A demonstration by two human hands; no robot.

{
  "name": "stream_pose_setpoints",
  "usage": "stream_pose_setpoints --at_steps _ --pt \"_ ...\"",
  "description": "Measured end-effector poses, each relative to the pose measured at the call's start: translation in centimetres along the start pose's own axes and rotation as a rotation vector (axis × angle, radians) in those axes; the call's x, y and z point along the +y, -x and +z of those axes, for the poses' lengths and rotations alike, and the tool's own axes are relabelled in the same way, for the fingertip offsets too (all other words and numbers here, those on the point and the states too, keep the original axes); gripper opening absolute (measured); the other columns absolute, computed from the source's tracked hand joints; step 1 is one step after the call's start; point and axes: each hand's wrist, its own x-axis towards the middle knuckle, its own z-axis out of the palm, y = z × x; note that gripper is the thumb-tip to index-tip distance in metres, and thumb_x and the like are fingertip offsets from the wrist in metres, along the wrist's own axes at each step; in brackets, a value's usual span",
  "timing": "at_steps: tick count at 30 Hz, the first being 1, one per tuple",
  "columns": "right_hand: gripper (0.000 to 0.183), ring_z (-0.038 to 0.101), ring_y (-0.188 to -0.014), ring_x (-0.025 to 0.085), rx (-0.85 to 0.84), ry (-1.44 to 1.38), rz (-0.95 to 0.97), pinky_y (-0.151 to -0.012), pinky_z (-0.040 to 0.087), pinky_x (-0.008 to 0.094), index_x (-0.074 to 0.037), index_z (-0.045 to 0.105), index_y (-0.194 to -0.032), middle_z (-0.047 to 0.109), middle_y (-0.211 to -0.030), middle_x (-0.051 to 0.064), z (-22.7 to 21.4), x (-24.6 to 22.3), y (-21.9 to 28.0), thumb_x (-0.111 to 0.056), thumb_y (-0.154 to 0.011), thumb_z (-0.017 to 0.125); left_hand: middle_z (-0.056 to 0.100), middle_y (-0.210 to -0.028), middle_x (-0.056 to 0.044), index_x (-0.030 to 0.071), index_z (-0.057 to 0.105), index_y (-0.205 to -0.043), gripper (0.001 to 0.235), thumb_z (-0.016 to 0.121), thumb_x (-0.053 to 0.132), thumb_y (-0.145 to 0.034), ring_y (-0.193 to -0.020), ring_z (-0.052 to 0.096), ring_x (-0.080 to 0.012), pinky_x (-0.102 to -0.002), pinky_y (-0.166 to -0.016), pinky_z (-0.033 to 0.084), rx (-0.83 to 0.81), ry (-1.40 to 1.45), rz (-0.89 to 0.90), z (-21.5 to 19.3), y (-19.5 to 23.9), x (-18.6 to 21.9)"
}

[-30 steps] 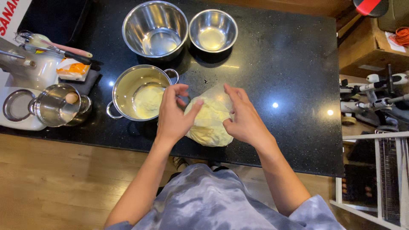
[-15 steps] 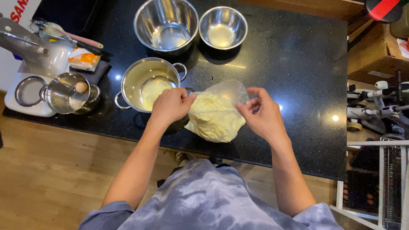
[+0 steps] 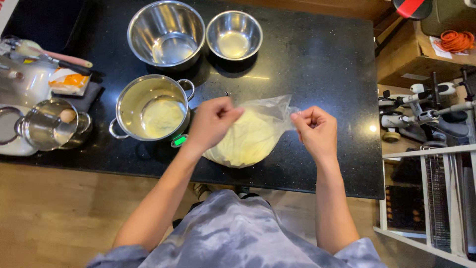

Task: The person pours a yellow powder from a plastic bag into a metal pot on a digital scale. They then move to the sink, fill a measuring cup with water, and pour it into the pot while whisking the mixture. The person repeats the water-filling and pouring process to continue mixing the ingredients.

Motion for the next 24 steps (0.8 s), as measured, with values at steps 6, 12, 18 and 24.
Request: stream_pose_setpoints --at_steps 6,12,18,24 --pt "0.014 0.05 -0.049 0.004 -0.048 -0.096 0.035 -0.044 0.039 0.022 -0.006 0.066 -0.083 0.06 -0.062 -0.002 -0.7 0.1 0.3 -0.011 -0.091 0.077 0.038 -0.06 0.009 0.007 0.046 -0.064 0.046 0.074 0.022 -0.096 -0.059 0.03 -0.003 -0.026 -0.05 0.025 0.034 0.03 -0.159 -3.5 1.3 -1.7" --pt "0.014 0.049 -0.051 0.003 -0.102 -0.083 -0.023 -0.045 0.037 0.02 -0.004 0.067 -0.082 0.058 -0.062 -0.002 0.3 -3.9 0.2 -0.008 -0.092 0.076 0.041 -0.06 0.01 0.009 0.047 -0.064 0.043 0.072 0.021 -0.098 -0.056 0.031 -0.0016 -0.025 -0.05 0.024 0.139 0.169 -0.176 -5.0 1.4 -1.0" --pt "0.014 0.05 -0.051 0.002 -0.081 -0.029 -0.042 -0.044 0.035 0.021 -0.004 0.067 -0.081 0.059 -0.061 -0.002 0.7 -6.8 0.8 -0.008 -0.091 0.075 0.035 -0.057 0.007 0.007 0.044 -0.065 0.045 0.072 0.023 -0.096 -0.053 0.03 -0.0036 -0.027 -0.048 0.024 0.152 -0.038 -0.228 -7.2 2.7 1.6" --pt "0.018 0.052 -0.049 0.004 -0.109 -0.041 0.041 -0.044 0.04 0.022 -0.005 0.063 -0.079 0.059 -0.06 -0.002 1.5 -5.2 -0.7 -0.01 -0.092 0.074 0.043 -0.054 0.002 0.004 0.051 -0.067 0.044 0.072 0.03 -0.096 -0.055 0.035 -0.0065 -0.03 -0.048 0.03 0.145 -0.22 -0.243 -7.0 2.4 1.4"
